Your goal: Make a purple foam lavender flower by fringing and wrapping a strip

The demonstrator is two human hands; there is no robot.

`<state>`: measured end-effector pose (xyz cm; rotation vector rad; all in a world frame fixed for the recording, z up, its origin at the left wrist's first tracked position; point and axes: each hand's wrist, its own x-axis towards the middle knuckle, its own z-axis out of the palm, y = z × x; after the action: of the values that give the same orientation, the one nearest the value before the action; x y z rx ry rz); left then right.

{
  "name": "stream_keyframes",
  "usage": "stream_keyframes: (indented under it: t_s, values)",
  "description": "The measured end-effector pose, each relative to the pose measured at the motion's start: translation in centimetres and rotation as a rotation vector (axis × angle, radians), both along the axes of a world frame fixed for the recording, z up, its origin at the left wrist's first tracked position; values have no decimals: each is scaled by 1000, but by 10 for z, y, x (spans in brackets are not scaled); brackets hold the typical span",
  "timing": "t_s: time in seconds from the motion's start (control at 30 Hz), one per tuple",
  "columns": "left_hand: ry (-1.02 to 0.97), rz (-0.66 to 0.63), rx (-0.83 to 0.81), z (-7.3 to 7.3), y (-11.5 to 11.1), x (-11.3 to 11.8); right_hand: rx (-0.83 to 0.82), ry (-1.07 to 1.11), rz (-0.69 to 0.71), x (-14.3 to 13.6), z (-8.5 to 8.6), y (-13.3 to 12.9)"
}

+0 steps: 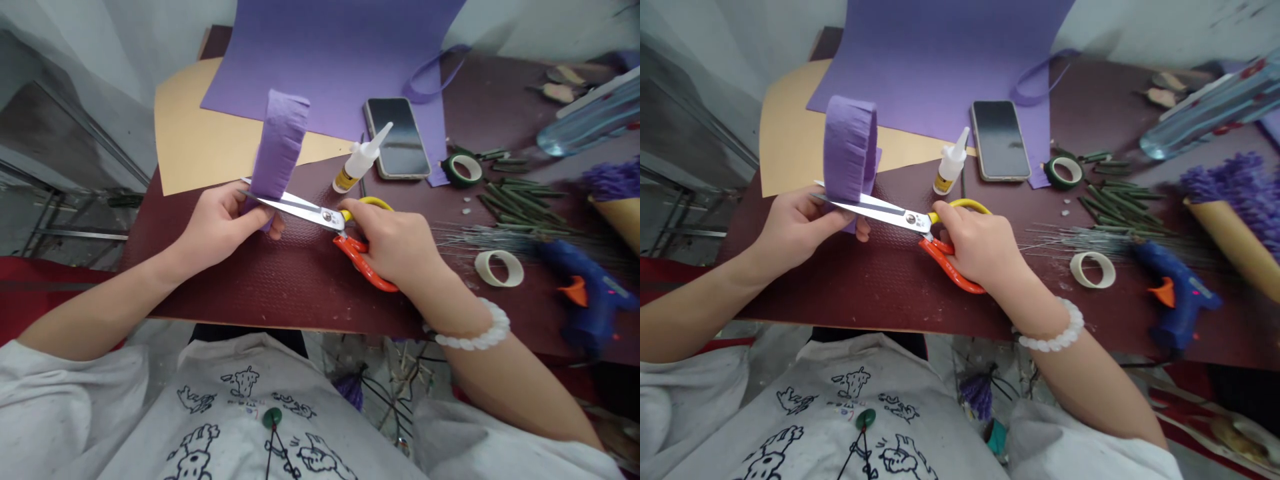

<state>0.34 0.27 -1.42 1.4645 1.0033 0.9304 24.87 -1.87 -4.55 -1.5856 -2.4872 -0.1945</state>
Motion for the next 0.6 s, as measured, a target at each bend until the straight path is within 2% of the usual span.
stream_keyframes:
  t_s: [0.2,0.43,0.6]
  values:
    - [-4,-12,-28,-3,1,-2,-13,20,11,0,3,-4]
    - [-95,2,25,-6,1,-1,-47,135,137,1,0,-1]
    - [-96,-2,8,-7,1,-2,-82,120,87,1,0,-1]
